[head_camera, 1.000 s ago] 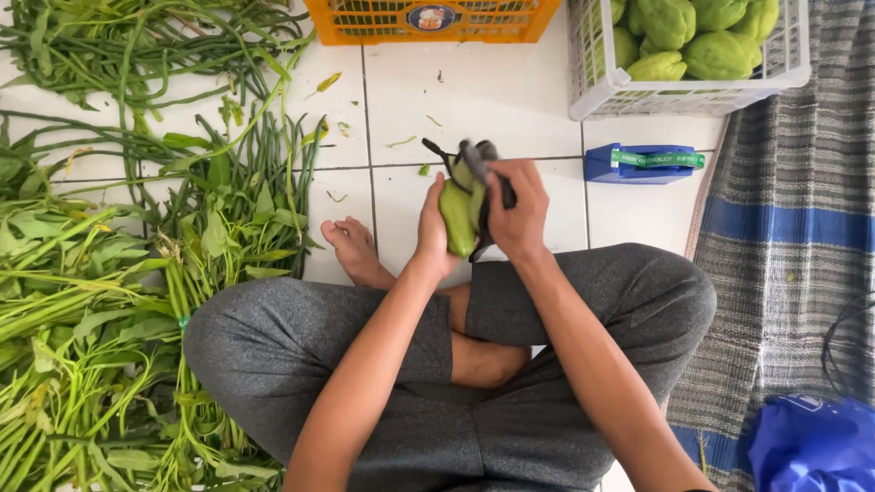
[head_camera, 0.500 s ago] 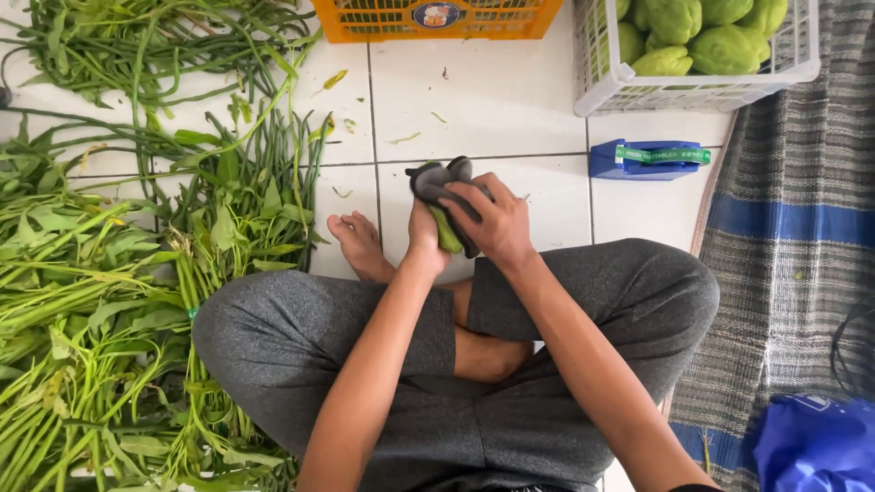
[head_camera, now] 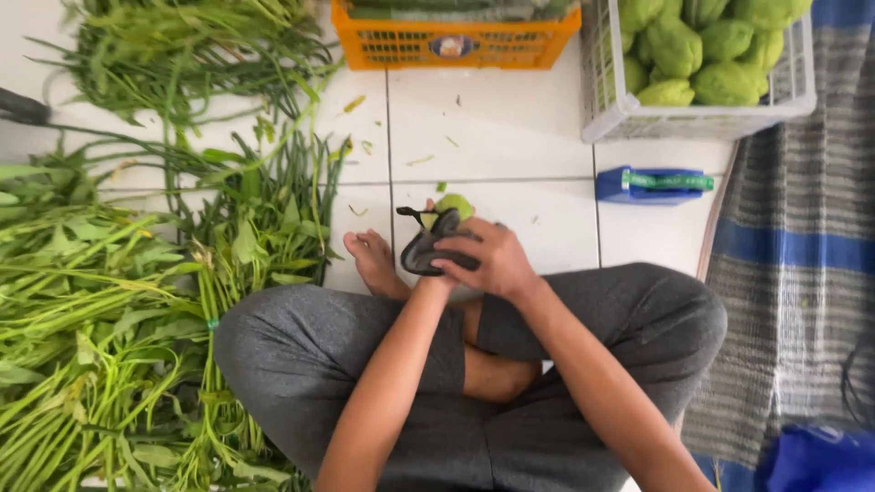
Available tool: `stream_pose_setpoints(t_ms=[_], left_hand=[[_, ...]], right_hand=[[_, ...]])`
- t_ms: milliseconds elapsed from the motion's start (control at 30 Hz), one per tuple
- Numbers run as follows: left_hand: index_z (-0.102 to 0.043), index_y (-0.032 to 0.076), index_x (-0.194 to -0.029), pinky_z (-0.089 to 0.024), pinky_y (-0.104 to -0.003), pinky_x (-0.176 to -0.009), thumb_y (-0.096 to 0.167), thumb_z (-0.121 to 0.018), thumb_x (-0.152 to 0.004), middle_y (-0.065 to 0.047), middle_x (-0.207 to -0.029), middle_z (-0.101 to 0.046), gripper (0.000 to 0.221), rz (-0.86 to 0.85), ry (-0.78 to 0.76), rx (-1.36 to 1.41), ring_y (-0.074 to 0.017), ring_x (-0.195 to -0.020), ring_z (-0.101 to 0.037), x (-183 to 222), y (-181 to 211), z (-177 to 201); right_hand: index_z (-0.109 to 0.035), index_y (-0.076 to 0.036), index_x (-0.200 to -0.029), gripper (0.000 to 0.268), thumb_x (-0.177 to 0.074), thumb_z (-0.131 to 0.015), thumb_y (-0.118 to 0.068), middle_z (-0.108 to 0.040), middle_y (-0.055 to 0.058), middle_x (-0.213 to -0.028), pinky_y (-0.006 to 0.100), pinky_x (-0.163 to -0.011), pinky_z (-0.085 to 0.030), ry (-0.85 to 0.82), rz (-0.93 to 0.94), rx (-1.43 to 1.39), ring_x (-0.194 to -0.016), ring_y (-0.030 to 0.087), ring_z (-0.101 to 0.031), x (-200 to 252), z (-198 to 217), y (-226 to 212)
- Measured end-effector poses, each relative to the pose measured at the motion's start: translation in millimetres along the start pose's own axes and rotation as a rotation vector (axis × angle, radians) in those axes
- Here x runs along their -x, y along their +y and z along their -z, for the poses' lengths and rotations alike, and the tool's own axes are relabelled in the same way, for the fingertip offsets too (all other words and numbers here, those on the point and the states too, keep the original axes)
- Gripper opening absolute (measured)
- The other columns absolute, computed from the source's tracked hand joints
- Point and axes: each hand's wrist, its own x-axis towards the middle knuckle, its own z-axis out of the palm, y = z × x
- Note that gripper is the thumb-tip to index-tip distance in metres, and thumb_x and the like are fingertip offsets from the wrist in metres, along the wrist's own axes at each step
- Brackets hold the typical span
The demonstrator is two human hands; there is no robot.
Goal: Cleaning chayotes by rubbing them with a cloth while sitting on the floor among other harvested vegetables.
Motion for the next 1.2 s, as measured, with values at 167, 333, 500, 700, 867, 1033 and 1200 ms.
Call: stream_pose_setpoints(t_ms=[167,333,500,700,867,1033,1200], left_hand=[[-0.071,0.014,-0.112,-0.059,-0.037,-0.075,0.055,-0.067,-0.091,-0.007,-0.102,-0.073,0.046,0.006,-0.078,-0.057,-0.0228,-0.085,-0.068,4,-11,-13],[-0.071,0.016,-0.113,-0.059,-0.038,-0.078,0.052,-0.070,-0.090,-0.006,-0.101,-0.074,0.043,0.059,-0.075,-0.118,-0.0204,-0.088,-0.068,12,-23,-12],[-0.066,0.012,-0.110,-0.060,-0.046,-0.055,0.055,-0.084,-0.073,-0.016,-0.096,-0.068,0.060,0.090,-0.009,-0.111,-0.0314,-0.082,-0.068,38,-11,-30],[-0.070,0.012,-0.114,-0.048,-0.012,-0.094,0.038,-0.057,-0.102,-0.001,-0.101,-0.071,0.031,-0.094,-0.136,0.445,0.0022,-0.098,-0.064,63,-28,-37],[-0.072,0.017,-0.110,-0.055,-0.028,-0.086,0.055,-0.059,-0.091,-0.004,-0.106,-0.075,0.045,-0.054,-0.060,0.179,-0.0137,-0.094,-0.069,20,-8,-20],[-0.070,0.007,-0.104,-0.062,-0.039,-0.055,0.061,-0.072,-0.074,-0.016,-0.098,-0.076,0.062,0.092,-0.118,-0.056,-0.0318,-0.068,-0.073,30,-1,-26],[-0.065,0.004,-0.111,-0.054,-0.037,-0.074,0.049,-0.074,-0.089,-0.013,-0.102,-0.063,0.051,-0.042,0.070,-0.085,-0.0262,-0.095,-0.063,70,11,-50]], right_hand=[[-0.076,-0.026,-0.104,0.013,-0.092,-0.076,-0.032,-0.064,0.000,-0.091,0.037,-0.064,-0.058,0.114,-0.155,0.252,-0.073,0.026,-0.070,-10,1,13],[-0.074,-0.027,-0.109,0.014,-0.099,-0.071,-0.036,-0.065,0.000,-0.094,0.043,-0.072,-0.060,0.180,-0.556,0.161,-0.080,0.032,-0.072,0,6,40],[-0.076,-0.019,-0.110,0.020,-0.107,-0.062,-0.033,-0.071,0.011,-0.090,0.046,-0.078,-0.056,0.397,-0.791,-0.082,-0.086,0.035,-0.072,-2,16,54],[-0.076,-0.020,-0.101,0.011,-0.096,-0.072,-0.028,-0.070,0.008,-0.089,0.045,-0.079,-0.057,0.191,-0.333,-0.067,-0.083,0.036,-0.072,-8,0,13],[-0.076,-0.024,-0.108,0.015,-0.094,-0.071,-0.025,-0.069,0.004,-0.096,0.046,-0.077,-0.060,-0.018,-0.395,0.128,-0.086,0.034,-0.073,-14,0,9],[-0.074,-0.019,-0.113,0.017,-0.100,-0.069,-0.029,-0.072,0.012,-0.098,0.047,-0.087,-0.056,0.135,-0.723,0.066,-0.100,0.037,-0.071,2,5,62],[-0.075,-0.017,-0.104,0.014,-0.100,-0.069,-0.029,-0.071,0.003,-0.092,0.037,-0.084,-0.056,0.288,-0.297,-0.114,-0.088,0.029,-0.072,7,7,42]])
